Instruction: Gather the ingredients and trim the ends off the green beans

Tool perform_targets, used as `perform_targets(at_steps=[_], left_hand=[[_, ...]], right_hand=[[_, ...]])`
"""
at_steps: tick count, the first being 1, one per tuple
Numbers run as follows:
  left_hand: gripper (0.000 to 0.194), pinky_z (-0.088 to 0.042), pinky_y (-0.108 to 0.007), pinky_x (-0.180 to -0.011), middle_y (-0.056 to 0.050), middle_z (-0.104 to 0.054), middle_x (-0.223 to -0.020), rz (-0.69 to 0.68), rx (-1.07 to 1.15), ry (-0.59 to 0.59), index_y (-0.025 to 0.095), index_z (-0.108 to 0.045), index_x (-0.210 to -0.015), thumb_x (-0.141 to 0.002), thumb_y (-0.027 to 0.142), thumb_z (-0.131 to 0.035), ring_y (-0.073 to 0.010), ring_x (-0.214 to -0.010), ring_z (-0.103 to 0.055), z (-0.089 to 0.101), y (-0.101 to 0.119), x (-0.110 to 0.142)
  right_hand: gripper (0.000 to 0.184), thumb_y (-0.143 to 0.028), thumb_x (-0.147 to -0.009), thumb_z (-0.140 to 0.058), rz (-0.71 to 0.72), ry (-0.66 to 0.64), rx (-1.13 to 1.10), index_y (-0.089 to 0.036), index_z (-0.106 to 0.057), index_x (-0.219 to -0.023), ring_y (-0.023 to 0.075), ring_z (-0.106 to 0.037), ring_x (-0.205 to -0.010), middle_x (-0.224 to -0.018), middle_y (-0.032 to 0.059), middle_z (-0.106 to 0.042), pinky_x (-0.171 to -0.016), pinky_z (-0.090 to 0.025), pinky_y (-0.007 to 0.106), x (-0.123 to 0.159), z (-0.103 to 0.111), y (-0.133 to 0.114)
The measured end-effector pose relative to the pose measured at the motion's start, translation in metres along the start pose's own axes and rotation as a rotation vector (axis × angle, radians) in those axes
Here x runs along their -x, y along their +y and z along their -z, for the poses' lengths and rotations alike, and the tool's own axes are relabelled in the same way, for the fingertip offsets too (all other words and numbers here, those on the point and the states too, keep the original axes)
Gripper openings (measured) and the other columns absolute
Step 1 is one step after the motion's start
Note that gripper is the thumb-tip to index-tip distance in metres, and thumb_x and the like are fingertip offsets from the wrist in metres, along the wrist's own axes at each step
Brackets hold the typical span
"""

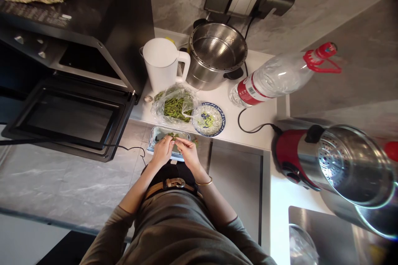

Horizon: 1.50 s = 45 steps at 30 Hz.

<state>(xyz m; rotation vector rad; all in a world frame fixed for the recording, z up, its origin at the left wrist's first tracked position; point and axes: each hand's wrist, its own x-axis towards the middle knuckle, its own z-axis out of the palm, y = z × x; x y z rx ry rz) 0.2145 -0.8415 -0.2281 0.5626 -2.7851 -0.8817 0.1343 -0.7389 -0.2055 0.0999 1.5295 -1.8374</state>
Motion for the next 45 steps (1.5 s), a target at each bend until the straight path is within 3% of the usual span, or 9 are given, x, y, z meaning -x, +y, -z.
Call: perform_targets(at_steps=[10, 19, 26, 35, 41, 45], left_hand=[[0.029, -0.044, -0.026, -0.062, -0.005, -0.062, -0.083, -0.038, -0.016, -0.033, 0.02, -0.055, -0.092, -0.102, 0.03, -0.029, -0.0175, -0.071, -0.063, 0.001, 0.001, 0.003], [0.031, -0.044, -0.027, -0.061, -0.005, -0.062, -0.079, 0.02, 0.037, 0.009, 0.019, -0.053, -0.093, -0.102, 0.03, -0.025, -0.0187, -0.07, -0.062, -0.005, 0.002, 0.003], [0.031, -0.042, -0.027, -0.06, -0.004, -0.062, -0.076, 0.029, 0.031, -0.002, 0.02, -0.052, -0.093, -0.103, 0.033, -0.026, -0.0191, -0.068, -0.063, -0.005, 0.0, 0.004], [0.024, -0.042, -0.027, -0.062, -0.005, -0.062, -0.08, 0.041, 0.045, -0.015, 0.02, -0.053, -0.093, -0.101, 0.029, -0.033, -0.0191, -0.072, -0.063, -0.004, 0.003, 0.002], [0.025, -0.042, -0.026, -0.065, -0.002, -0.061, -0.079, 0.145, 0.244, 0.036, 0.021, -0.052, -0.086, -0.1, 0.028, -0.032, -0.0167, -0.071, -0.061, -0.006, 0.01, 0.002], [0.037, -0.043, -0.027, -0.065, -0.002, -0.059, -0.075, 0.215, 0.434, 0.132, 0.021, -0.05, -0.077, -0.101, 0.039, -0.029, -0.0158, -0.07, -0.059, -0.009, 0.015, 0.002]], right_hand=[[0.021, -0.037, -0.059, -0.08, 0.049, 0.039, 0.056, -0.023, -0.079, -0.075, 0.0173, -0.057, -0.068, -0.065, 0.0005, -0.068, -0.057, -0.044, 0.028, -0.002, 0.005, 0.01], [0.023, -0.036, -0.058, -0.082, 0.02, -0.013, -0.052, -0.022, -0.08, -0.076, 0.0094, -0.037, -0.054, -0.058, -0.0017, -0.062, -0.053, -0.033, 0.026, 0.001, 0.003, 0.004], [0.023, -0.035, -0.06, -0.082, 0.025, -0.007, -0.038, -0.021, -0.081, -0.077, 0.0086, -0.036, -0.053, -0.055, -0.0031, -0.06, -0.053, -0.031, 0.026, 0.002, 0.001, 0.002], [0.024, -0.037, -0.058, -0.083, 0.04, 0.034, -0.024, -0.022, -0.081, -0.076, 0.0096, -0.04, -0.055, -0.062, -0.0011, -0.067, -0.054, -0.035, 0.026, -0.001, 0.002, 0.007], [0.02, -0.035, -0.058, -0.081, 0.046, 0.045, -0.009, -0.023, -0.08, -0.075, 0.0112, -0.047, -0.057, -0.065, -0.0004, -0.071, -0.056, -0.041, 0.027, -0.002, 0.0, 0.008], [0.016, -0.033, -0.059, -0.079, 0.065, 0.049, -0.02, -0.025, -0.08, -0.073, 0.0156, -0.057, -0.064, -0.07, -0.0001, -0.074, -0.064, -0.046, 0.031, -0.001, -0.005, 0.01]])
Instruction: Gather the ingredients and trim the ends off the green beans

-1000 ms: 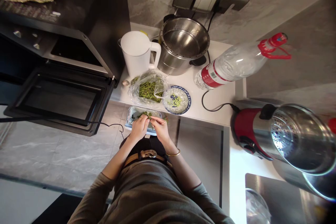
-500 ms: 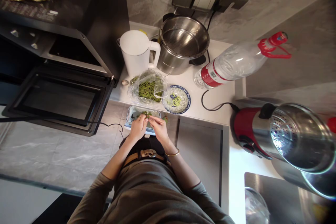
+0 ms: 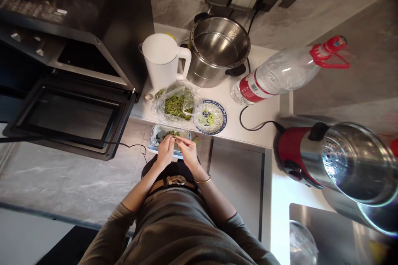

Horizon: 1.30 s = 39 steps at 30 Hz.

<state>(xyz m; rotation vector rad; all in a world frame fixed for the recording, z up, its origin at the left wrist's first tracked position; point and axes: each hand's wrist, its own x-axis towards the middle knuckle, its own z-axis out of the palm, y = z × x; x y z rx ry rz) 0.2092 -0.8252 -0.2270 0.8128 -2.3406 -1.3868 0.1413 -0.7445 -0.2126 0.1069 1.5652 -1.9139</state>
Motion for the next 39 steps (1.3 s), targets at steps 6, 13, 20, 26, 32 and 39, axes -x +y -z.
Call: perform_targets(at_steps=[6, 13, 20, 26, 32, 39], left_hand=[[0.055, -0.042, -0.026, -0.058, 0.002, -0.049, -0.06, 0.128, 0.286, 0.023, 0.021, -0.046, -0.065, -0.095, 0.065, -0.03, -0.0137, -0.058, -0.05, -0.001, 0.001, -0.006], [0.045, -0.041, -0.026, -0.061, -0.001, -0.058, -0.064, -0.073, -0.017, -0.039, 0.02, -0.053, -0.068, -0.099, 0.046, -0.034, -0.0147, -0.062, -0.056, 0.005, -0.006, -0.01], [0.034, -0.043, -0.027, -0.065, -0.008, -0.069, -0.076, -0.109, -0.432, -0.118, 0.019, -0.06, -0.079, -0.1, 0.026, -0.035, -0.0194, -0.073, -0.066, 0.004, -0.009, -0.01], [0.036, -0.044, -0.029, -0.064, -0.012, -0.073, -0.085, -0.009, -0.699, -0.258, 0.017, -0.067, -0.088, -0.1, 0.029, -0.036, -0.0236, -0.079, -0.07, 0.012, -0.001, -0.011], [0.044, -0.048, -0.031, -0.07, -0.014, -0.074, -0.086, 0.037, -0.763, -0.325, 0.016, -0.07, -0.091, -0.101, 0.033, -0.03, -0.0252, -0.083, -0.071, 0.019, 0.003, -0.015], [0.039, -0.05, -0.033, -0.069, -0.016, -0.074, -0.093, 0.227, -0.837, -0.463, 0.014, -0.071, -0.094, -0.092, 0.048, -0.052, -0.03, -0.086, -0.07, 0.014, -0.012, -0.025]], right_hand=[[0.015, -0.031, -0.057, -0.078, -0.023, 0.028, -0.005, -0.023, -0.079, -0.07, 0.0107, -0.046, -0.053, -0.06, -0.0017, -0.069, -0.054, -0.038, 0.027, -0.003, 0.0, 0.002], [0.017, -0.034, -0.059, -0.077, -0.128, -0.087, -0.098, -0.021, -0.073, -0.07, 0.0094, -0.043, -0.053, -0.06, -0.0016, -0.064, -0.053, -0.034, 0.025, -0.008, 0.005, -0.004], [0.031, -0.049, -0.065, -0.077, -0.057, -0.138, 0.031, -0.021, -0.069, -0.071, 0.0078, -0.038, -0.052, -0.062, -0.0022, -0.059, -0.05, -0.031, 0.024, -0.011, 0.01, 0.009], [0.025, -0.043, -0.067, -0.074, -0.04, -0.249, 0.233, -0.022, -0.073, -0.081, 0.0111, -0.049, -0.056, -0.063, -0.0022, -0.06, -0.054, -0.039, 0.025, -0.02, 0.021, 0.017], [0.023, -0.037, -0.062, -0.076, -0.108, -0.196, 0.231, -0.023, -0.073, -0.08, 0.0123, -0.054, -0.055, -0.064, -0.0012, -0.066, -0.051, -0.04, 0.025, -0.031, 0.034, 0.024], [0.023, -0.039, -0.067, -0.075, -0.31, -0.131, -0.177, -0.021, -0.06, -0.064, 0.0137, -0.061, -0.066, -0.075, 0.0035, -0.07, -0.063, -0.049, 0.027, -0.039, 0.056, 0.013]])
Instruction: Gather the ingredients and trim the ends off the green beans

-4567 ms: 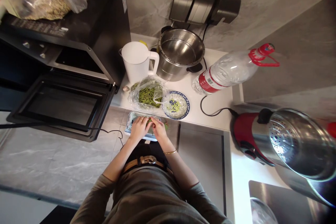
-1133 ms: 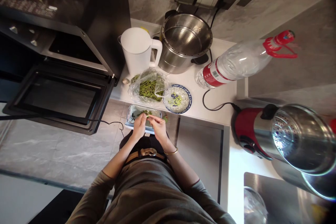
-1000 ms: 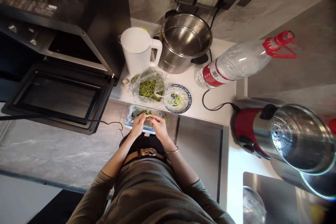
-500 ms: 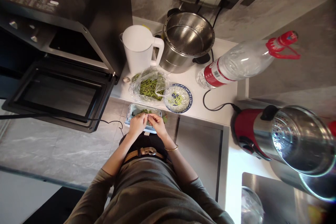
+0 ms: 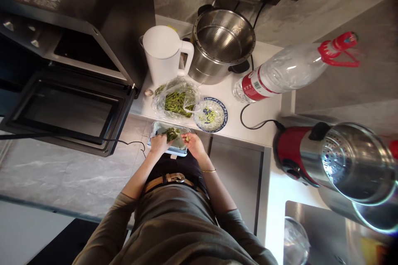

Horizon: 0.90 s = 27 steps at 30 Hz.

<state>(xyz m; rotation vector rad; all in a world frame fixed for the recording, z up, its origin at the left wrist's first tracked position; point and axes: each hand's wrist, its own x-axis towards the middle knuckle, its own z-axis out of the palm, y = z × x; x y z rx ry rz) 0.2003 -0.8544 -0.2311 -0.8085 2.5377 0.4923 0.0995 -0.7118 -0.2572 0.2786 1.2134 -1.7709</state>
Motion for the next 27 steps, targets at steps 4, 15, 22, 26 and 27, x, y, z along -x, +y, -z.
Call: perform_targets(at_steps=[4, 15, 22, 26, 27], left_hand=[[0.038, -0.048, -0.034, -0.07, -0.015, -0.072, -0.085, -0.051, 0.088, 0.238, 0.016, -0.072, -0.089, -0.097, 0.041, -0.044, -0.0281, -0.083, -0.067, 0.01, 0.006, -0.02], [0.029, -0.039, -0.052, -0.086, -0.023, -0.069, -0.099, -0.146, 0.035, 0.48, 0.012, -0.071, -0.094, -0.088, 0.009, -0.042, -0.0371, -0.103, -0.054, 0.05, 0.024, -0.112], [0.021, -0.044, -0.045, -0.089, -0.015, -0.072, -0.088, -0.175, 0.229, 0.537, 0.018, -0.068, -0.087, -0.091, 0.015, -0.048, -0.0312, -0.101, -0.061, 0.054, 0.013, -0.097], [0.012, -0.05, -0.034, -0.086, -0.008, -0.073, -0.094, -0.203, 0.721, 0.676, 0.019, -0.063, -0.096, -0.092, 0.026, -0.055, -0.0211, -0.093, -0.067, 0.051, 0.013, -0.07], [0.015, -0.051, -0.032, -0.084, -0.007, -0.073, -0.095, -0.214, 0.87, 0.673, 0.019, -0.062, -0.099, -0.091, 0.03, -0.057, -0.0192, -0.091, -0.068, 0.049, 0.014, -0.061]], right_hand=[[0.028, -0.038, -0.067, -0.077, -0.007, 0.018, -0.087, -0.022, -0.055, -0.061, 0.0135, -0.059, -0.067, -0.068, 0.0004, -0.064, -0.066, -0.048, 0.027, 0.001, 0.0, -0.01], [0.021, -0.032, -0.065, -0.077, -0.027, 0.012, -0.147, -0.021, -0.063, -0.074, 0.0103, -0.048, -0.058, -0.06, -0.0051, -0.053, -0.058, -0.042, 0.024, 0.007, -0.011, -0.021], [0.022, -0.034, -0.062, -0.078, -0.016, 0.043, -0.116, -0.02, -0.065, -0.073, 0.0098, -0.052, -0.061, -0.064, -0.0042, -0.058, -0.059, -0.042, 0.023, 0.006, -0.015, -0.021], [0.025, -0.038, -0.062, -0.079, -0.019, 0.058, -0.073, -0.019, -0.07, -0.075, 0.0095, -0.051, -0.06, -0.065, -0.0027, -0.06, -0.058, -0.041, 0.024, 0.006, -0.018, -0.02], [0.026, -0.04, -0.062, -0.079, -0.01, 0.058, -0.06, -0.019, -0.071, -0.076, 0.0094, -0.05, -0.06, -0.065, -0.0023, -0.06, -0.057, -0.041, 0.023, 0.006, -0.02, -0.02]])
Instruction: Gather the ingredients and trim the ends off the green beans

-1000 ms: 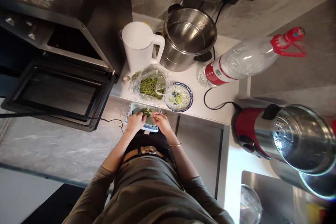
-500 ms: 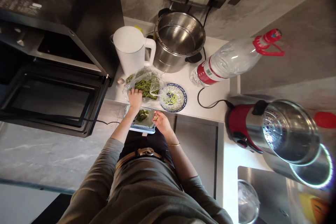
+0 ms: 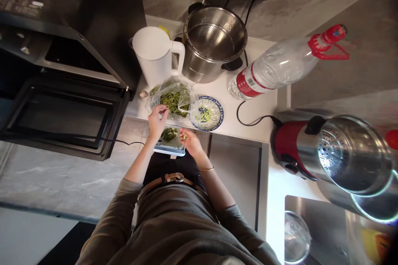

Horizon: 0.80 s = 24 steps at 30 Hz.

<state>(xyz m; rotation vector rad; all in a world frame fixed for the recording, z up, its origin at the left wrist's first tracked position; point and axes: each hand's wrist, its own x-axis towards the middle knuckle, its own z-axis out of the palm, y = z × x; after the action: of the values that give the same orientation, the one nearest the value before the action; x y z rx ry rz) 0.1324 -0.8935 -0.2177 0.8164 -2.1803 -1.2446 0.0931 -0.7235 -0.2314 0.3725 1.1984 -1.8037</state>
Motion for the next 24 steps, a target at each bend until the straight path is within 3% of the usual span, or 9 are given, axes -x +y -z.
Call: perform_targets(at_steps=[4, 7, 9, 17, 20, 24], left_hand=[[0.028, -0.055, -0.031, -0.083, -0.006, -0.075, -0.091, 0.173, 0.388, -0.129, 0.019, -0.059, -0.1, -0.085, 0.042, -0.065, -0.0183, -0.09, -0.072, 0.002, 0.007, 0.037], [0.031, -0.056, -0.033, -0.084, -0.007, -0.076, -0.093, 0.224, 0.476, -0.191, 0.019, -0.06, -0.096, -0.082, 0.045, -0.067, -0.0194, -0.091, -0.072, 0.001, 0.003, 0.058], [0.03, -0.057, -0.033, -0.084, -0.009, -0.076, -0.097, 0.179, 0.46, -0.202, 0.019, -0.062, -0.098, -0.084, 0.045, -0.066, -0.0196, -0.091, -0.072, 0.002, -0.002, 0.066], [0.018, -0.054, -0.036, -0.09, -0.007, -0.072, -0.099, -0.243, -0.197, -0.339, 0.023, -0.07, -0.103, -0.095, 0.032, -0.056, -0.0204, -0.098, -0.067, 0.014, -0.01, 0.077], [0.019, -0.052, -0.033, -0.086, -0.008, -0.069, -0.095, -0.308, -0.406, -0.341, 0.021, -0.067, -0.1, -0.097, 0.032, -0.052, -0.0202, -0.094, -0.066, 0.011, -0.008, 0.081], [0.022, -0.049, -0.032, -0.078, -0.01, -0.066, -0.091, -0.333, -0.562, -0.368, 0.018, -0.063, -0.094, -0.099, 0.032, -0.047, -0.0214, -0.086, -0.064, 0.005, -0.006, 0.085]], right_hand=[[0.032, -0.049, -0.066, -0.077, 0.063, -0.019, 0.054, -0.02, -0.072, -0.077, 0.0086, -0.047, -0.058, -0.068, -0.0009, -0.062, -0.053, -0.037, 0.023, 0.004, -0.008, 0.0], [0.033, -0.049, -0.063, -0.08, 0.062, -0.042, 0.085, -0.019, -0.069, -0.07, 0.0078, -0.043, -0.055, -0.067, -0.0006, -0.062, -0.05, -0.033, 0.023, 0.007, -0.011, 0.001], [0.031, -0.045, -0.059, -0.084, 0.067, -0.04, 0.095, -0.019, -0.069, -0.071, 0.0071, -0.041, -0.053, -0.063, -0.0023, -0.06, -0.049, -0.032, 0.023, 0.008, -0.01, 0.001], [0.031, -0.044, -0.057, -0.085, 0.112, 0.008, 0.107, -0.02, -0.071, -0.072, 0.0068, -0.04, -0.052, -0.06, -0.0034, -0.056, -0.048, -0.032, 0.023, 0.01, -0.009, 0.003], [0.033, -0.046, -0.058, -0.084, 0.154, 0.032, 0.15, -0.019, -0.07, -0.068, 0.0065, -0.038, -0.051, -0.064, -0.0019, -0.059, -0.047, -0.03, 0.024, 0.01, -0.012, 0.007], [0.041, -0.053, -0.06, -0.081, 0.191, 0.05, 0.226, -0.018, -0.06, -0.054, 0.0059, -0.03, -0.047, -0.053, -0.0034, -0.05, -0.044, -0.022, 0.025, 0.008, -0.014, 0.014]])
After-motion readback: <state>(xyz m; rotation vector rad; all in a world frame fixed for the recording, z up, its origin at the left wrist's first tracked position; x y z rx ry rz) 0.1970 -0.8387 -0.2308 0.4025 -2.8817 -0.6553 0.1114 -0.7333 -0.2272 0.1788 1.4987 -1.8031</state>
